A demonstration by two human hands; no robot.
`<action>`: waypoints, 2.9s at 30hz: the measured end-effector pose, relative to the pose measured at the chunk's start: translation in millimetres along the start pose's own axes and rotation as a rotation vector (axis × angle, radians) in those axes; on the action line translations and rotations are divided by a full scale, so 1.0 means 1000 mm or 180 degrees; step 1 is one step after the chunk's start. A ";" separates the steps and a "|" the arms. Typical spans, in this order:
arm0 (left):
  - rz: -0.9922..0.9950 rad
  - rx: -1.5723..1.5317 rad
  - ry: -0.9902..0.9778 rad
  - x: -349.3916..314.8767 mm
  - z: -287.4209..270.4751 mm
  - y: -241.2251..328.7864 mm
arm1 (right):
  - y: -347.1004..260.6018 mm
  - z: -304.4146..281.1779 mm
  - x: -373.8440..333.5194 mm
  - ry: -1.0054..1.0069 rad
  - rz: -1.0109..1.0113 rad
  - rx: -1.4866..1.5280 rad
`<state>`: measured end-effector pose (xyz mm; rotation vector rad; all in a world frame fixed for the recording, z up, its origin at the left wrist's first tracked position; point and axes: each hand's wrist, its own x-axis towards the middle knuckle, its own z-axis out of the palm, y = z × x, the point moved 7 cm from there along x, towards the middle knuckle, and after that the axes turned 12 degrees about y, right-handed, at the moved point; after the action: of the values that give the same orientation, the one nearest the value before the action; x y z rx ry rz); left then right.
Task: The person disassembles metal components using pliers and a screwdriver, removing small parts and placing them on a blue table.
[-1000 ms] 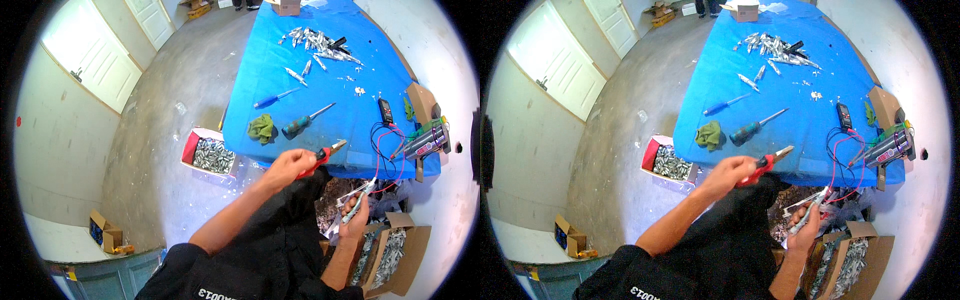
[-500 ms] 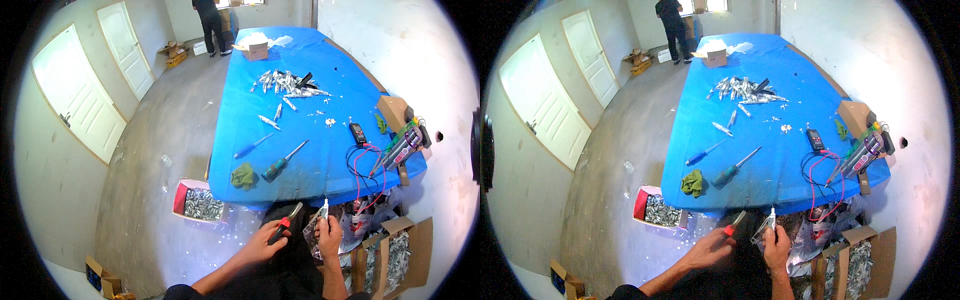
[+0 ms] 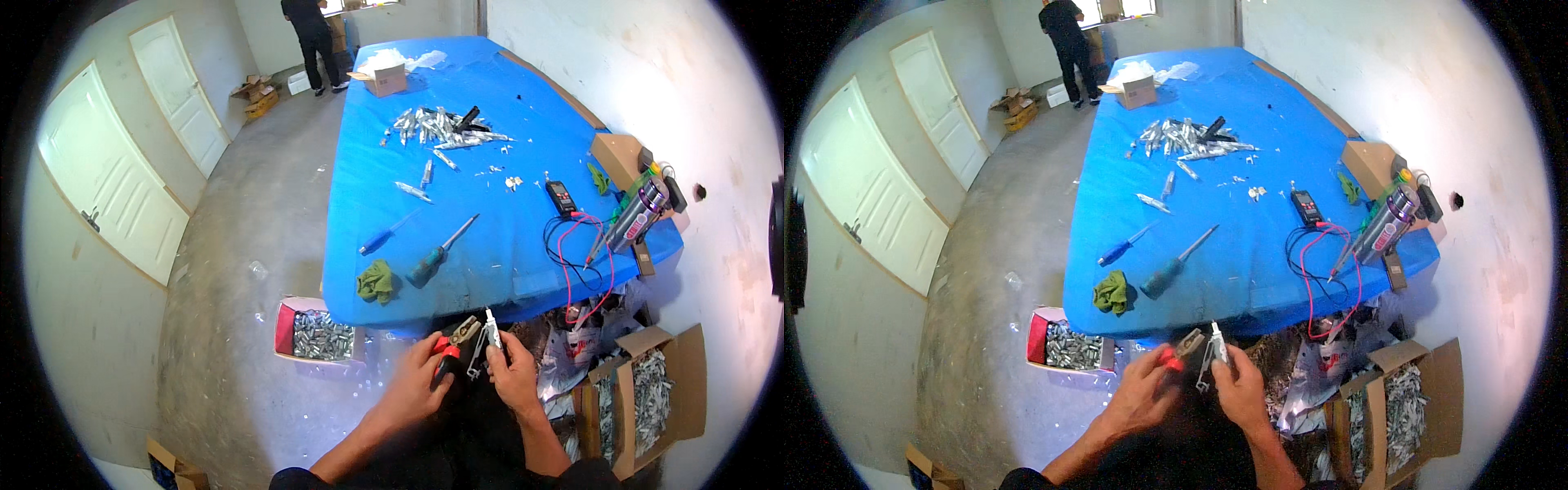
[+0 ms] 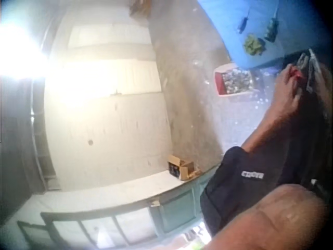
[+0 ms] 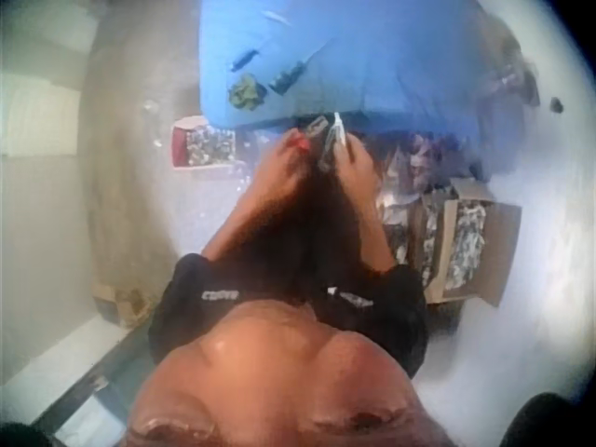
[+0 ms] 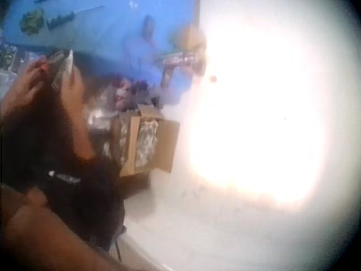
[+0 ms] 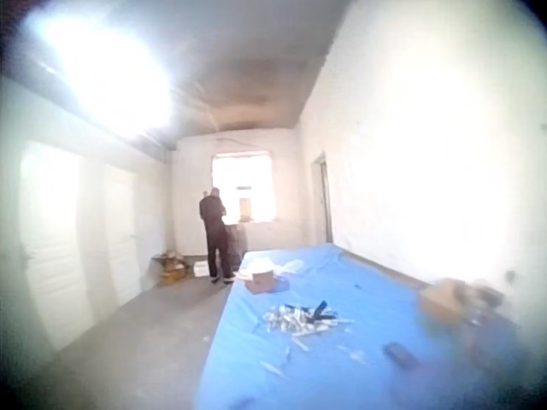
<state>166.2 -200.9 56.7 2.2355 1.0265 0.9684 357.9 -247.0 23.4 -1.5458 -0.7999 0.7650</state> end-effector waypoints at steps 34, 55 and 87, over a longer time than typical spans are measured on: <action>0.1030 0.2180 -0.0461 0.009 0.001 0.007 | -0.007 0.000 -0.005 -0.0700 0.0401 0.0050; 0.0306 0.0688 -0.0400 0.009 -0.024 -0.002 | 0.007 -0.013 0.002 -0.1647 0.0572 -0.0003; -0.1303 -0.1365 -0.0926 -0.031 0.021 0.000 | 0.052 -0.011 0.007 -0.1289 0.1619 0.2288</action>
<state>168.2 -227.9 31.0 1.6668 0.9804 0.5931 374.5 -251.8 -27.4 -0.9393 -0.3279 1.5762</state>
